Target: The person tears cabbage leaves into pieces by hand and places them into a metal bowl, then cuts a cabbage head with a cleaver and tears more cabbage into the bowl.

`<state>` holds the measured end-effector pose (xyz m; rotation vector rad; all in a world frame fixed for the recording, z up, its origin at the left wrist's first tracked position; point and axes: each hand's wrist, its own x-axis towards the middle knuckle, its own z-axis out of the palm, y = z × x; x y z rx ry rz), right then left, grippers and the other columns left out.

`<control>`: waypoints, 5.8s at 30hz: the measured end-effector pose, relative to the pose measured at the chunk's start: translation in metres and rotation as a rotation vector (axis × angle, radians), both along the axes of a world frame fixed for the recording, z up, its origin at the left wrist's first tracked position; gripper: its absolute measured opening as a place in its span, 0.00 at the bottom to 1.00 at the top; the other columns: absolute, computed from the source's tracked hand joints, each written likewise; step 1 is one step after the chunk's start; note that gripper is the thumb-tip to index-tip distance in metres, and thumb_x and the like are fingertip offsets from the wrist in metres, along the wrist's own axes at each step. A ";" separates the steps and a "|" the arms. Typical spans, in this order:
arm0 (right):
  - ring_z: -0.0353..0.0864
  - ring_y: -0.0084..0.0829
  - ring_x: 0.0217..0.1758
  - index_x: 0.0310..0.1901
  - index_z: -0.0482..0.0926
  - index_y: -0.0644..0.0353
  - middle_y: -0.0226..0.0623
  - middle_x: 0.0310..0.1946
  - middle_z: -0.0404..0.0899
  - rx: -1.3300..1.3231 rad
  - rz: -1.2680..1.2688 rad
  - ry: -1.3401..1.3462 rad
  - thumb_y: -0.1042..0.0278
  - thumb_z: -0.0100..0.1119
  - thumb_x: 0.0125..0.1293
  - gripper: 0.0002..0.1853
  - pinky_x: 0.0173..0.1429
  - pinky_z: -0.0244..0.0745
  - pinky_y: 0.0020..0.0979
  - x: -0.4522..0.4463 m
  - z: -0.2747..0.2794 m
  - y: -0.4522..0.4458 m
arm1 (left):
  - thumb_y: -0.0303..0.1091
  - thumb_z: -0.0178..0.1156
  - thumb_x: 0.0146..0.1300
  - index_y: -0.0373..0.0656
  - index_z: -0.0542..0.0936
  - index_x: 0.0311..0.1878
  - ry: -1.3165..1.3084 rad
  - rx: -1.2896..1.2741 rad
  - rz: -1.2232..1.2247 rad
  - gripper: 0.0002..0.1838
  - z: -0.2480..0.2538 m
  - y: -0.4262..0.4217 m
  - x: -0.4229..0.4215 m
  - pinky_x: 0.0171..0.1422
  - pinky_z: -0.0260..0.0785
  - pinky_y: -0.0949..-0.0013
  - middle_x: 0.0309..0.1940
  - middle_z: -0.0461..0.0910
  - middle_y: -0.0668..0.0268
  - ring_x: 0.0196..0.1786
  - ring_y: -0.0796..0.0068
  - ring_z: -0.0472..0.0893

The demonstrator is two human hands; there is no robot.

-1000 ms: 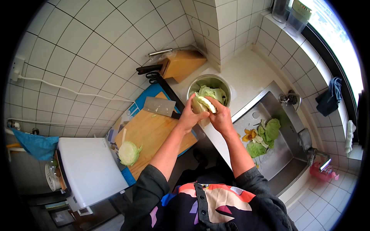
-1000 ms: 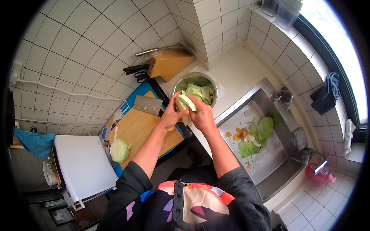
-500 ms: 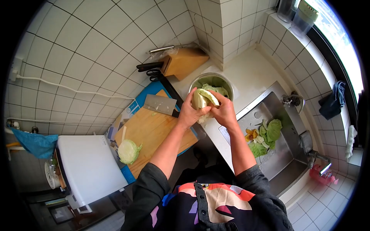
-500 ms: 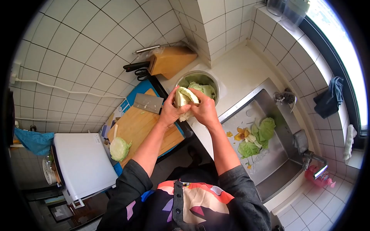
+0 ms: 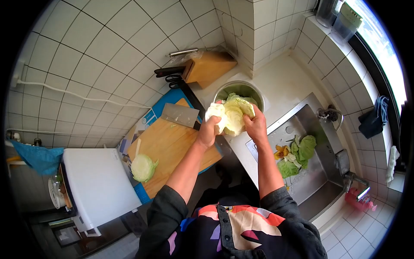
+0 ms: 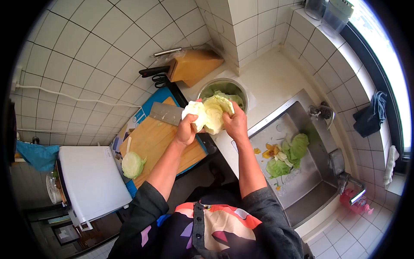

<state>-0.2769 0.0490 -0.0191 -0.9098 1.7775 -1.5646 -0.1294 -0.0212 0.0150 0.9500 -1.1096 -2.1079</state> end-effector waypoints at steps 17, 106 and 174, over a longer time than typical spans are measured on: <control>0.79 0.25 0.32 0.52 0.71 0.63 0.35 0.38 0.78 0.008 -0.107 -0.591 0.78 0.48 0.59 0.18 0.30 0.76 0.25 -0.020 -0.022 0.008 | 0.39 0.54 0.47 0.40 0.65 0.61 0.310 0.202 0.195 0.34 0.004 -0.027 0.114 0.59 0.65 0.50 0.56 0.70 0.51 0.57 0.51 0.71; 0.76 0.25 0.26 0.37 0.78 0.64 0.36 0.26 0.77 -0.112 -0.026 -0.145 0.76 0.58 0.59 0.04 0.32 0.72 0.25 0.014 -0.013 -0.018 | 0.37 0.54 0.65 0.32 0.76 0.49 -0.429 -0.227 0.337 0.17 -0.051 -0.031 -0.010 0.47 0.68 0.67 0.40 0.80 0.58 0.41 0.71 0.77; 0.77 0.37 0.32 0.37 0.76 0.62 0.36 0.28 0.73 -0.128 0.337 0.625 0.77 0.60 0.53 0.08 0.36 0.73 0.33 -0.007 -0.017 -0.038 | 0.37 0.55 0.64 0.30 0.76 0.46 -0.513 -0.032 0.242 0.17 -0.031 -0.046 -0.003 0.38 0.72 0.69 0.37 0.80 0.58 0.34 0.71 0.80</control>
